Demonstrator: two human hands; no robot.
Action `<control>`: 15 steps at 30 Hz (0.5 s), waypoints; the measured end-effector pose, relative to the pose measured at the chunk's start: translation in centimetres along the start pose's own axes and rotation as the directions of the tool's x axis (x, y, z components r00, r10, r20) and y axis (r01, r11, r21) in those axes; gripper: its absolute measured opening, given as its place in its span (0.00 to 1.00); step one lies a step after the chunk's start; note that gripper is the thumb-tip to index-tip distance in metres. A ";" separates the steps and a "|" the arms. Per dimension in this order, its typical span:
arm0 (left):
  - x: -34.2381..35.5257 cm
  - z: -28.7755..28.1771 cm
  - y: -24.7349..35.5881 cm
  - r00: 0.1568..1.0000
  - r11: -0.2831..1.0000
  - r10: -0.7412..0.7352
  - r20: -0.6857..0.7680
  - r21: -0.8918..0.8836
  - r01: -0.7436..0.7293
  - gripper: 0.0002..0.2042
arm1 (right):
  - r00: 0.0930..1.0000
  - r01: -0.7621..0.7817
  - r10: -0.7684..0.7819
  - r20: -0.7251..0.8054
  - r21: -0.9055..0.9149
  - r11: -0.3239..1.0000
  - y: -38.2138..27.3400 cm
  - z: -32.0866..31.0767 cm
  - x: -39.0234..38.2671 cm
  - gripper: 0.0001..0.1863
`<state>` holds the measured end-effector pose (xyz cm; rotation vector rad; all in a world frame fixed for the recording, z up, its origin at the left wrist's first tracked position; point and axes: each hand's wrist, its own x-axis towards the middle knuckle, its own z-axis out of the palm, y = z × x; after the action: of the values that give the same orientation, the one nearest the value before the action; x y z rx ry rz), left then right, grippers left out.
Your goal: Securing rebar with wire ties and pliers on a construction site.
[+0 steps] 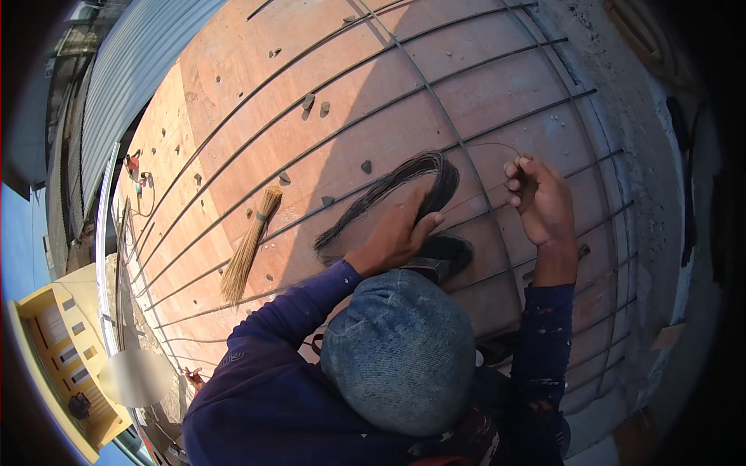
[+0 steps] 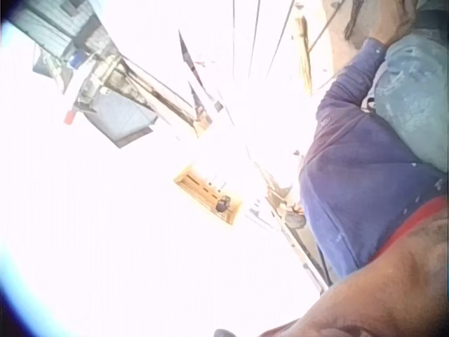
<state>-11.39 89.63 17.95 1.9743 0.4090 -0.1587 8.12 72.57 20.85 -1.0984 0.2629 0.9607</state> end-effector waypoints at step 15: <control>-11.0 -27.5 5.3 0.702 0.955 -0.078 -0.708 -0.256 -0.152 0.16 | 0.749 0.444 -0.572 0.333 0.389 0.807 -19.3 -22.6 -5.6 0.04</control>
<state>-21.70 110.09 37.45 1.6695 0.8401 0.7006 25.49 48.33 25.94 -0.6022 -0.2659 0.6124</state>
